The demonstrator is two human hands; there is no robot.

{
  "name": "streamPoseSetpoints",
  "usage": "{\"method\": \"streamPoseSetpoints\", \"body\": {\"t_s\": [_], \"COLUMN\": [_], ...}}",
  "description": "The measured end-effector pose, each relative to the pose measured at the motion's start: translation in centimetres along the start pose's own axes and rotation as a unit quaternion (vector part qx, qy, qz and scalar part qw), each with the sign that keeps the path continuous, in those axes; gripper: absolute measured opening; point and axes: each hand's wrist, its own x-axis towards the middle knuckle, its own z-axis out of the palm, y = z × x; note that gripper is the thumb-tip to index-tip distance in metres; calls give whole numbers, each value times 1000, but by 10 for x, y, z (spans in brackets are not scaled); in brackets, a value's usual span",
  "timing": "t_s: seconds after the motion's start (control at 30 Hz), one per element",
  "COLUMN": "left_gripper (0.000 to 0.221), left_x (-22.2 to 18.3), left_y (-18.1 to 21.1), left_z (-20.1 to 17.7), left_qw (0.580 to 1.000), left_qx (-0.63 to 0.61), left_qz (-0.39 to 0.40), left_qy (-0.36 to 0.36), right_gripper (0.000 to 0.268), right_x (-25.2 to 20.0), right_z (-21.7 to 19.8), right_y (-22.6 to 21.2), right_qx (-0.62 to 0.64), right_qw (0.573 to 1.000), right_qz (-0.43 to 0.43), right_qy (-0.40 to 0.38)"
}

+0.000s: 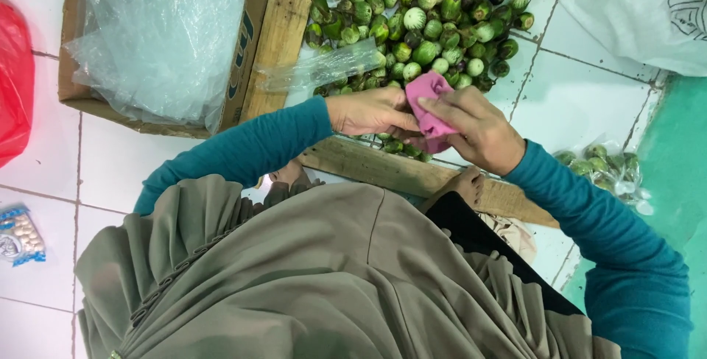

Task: The person wipes small green eggplants with a cloth, places them into plastic bags, and ties each bag closed.

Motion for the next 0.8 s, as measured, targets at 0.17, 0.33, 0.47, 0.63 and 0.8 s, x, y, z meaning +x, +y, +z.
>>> {"method": "streamPoseSetpoints", "body": {"t_s": [0.17, 0.33, 0.47, 0.63, 0.8], "left_gripper": [43, 48, 41, 30, 24], "left_x": [-3, 6, 22, 23, 27], "left_y": [7, 12, -19, -37, -51], "left_z": [1, -7, -33, 5, 8], "left_qw": [1000, 990, 963, 958, 954], "left_qx": [-11, -104, -217, -232, -234], "left_qz": [2, 23, 57, 33, 101], "left_qy": [23, 94, 153, 165, 160], "right_gripper": [29, 35, 52, 43, 32], "right_x": [-9, -28, -15, 1, -7], "right_z": [3, -19, -7, 10, 13], "right_y": [24, 60, 33, 9, 22], "right_qx": [-1, 77, 2, -53, 18], "right_qw": [999, 992, 999, 991, 988], "right_qz": [-32, 84, 8, -76, -74], "right_qy": [41, 55, 34, 95, 135]}}
